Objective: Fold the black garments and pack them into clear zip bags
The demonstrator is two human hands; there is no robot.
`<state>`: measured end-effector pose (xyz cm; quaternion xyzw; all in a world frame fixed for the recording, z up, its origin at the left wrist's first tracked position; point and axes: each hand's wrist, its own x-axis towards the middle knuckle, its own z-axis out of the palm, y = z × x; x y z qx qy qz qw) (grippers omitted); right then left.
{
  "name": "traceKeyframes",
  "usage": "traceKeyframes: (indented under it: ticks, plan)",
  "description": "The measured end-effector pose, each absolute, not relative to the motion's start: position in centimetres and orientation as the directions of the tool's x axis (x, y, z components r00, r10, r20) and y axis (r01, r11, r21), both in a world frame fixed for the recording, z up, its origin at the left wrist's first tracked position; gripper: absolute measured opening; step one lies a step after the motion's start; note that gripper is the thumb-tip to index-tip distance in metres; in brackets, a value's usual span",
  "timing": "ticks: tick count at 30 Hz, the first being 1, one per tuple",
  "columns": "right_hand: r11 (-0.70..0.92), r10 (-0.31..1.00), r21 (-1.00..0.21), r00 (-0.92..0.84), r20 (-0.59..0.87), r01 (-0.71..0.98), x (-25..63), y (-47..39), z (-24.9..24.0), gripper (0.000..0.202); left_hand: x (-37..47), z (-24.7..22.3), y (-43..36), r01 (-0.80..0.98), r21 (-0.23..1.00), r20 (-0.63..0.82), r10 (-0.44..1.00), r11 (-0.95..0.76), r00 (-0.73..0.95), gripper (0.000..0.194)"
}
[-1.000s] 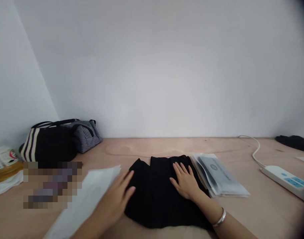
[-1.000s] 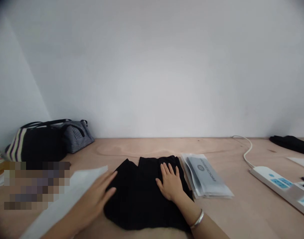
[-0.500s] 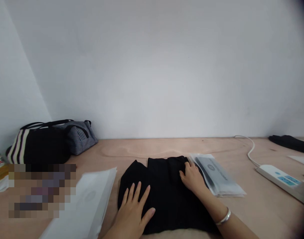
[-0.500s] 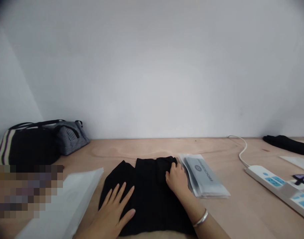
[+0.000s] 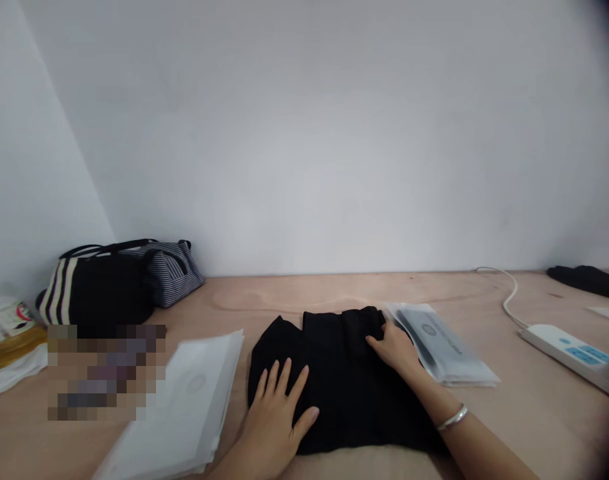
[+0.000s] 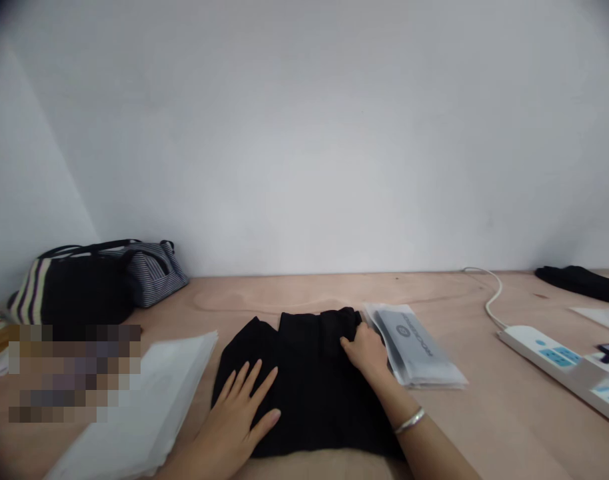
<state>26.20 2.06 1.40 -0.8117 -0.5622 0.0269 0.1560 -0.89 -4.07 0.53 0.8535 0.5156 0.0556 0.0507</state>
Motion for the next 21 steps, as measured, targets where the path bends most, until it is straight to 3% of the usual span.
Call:
traceKeyframes:
  ticks: [10,14,17,19,21]
  plan:
    - [-0.188,0.936,-0.231,0.246,0.254,0.955,21.1,2.3,6.2,0.021,-0.8,0.9,-4.1,0.873,0.148,0.04,0.885,-0.464,0.464,0.06]
    - [0.144,0.92,-0.261,-0.032,0.39,0.954,17.1,2.3,6.4,0.02,-0.7,0.8,-4.2,0.875,0.147,0.036,0.887,-0.46,0.46,0.062]
    - [0.453,0.817,-0.288,-0.264,0.512,0.843,16.4,2.2,5.2,0.022,-0.9,0.6,-4.3,0.891,0.144,0.04,0.902,-0.431,0.43,0.062]
    - [0.516,0.783,-0.304,-0.297,0.546,0.801,17.5,2.3,4.3,0.02,-1.0,0.5,-4.4,0.902,0.147,0.03,0.913,-0.406,0.407,0.063]
    - [0.479,0.812,-0.338,-0.262,0.522,0.81,19.5,2.5,3.3,0.019,-1.2,0.7,-4.4,0.904,0.157,0.017,0.916,-0.397,0.4,0.063]
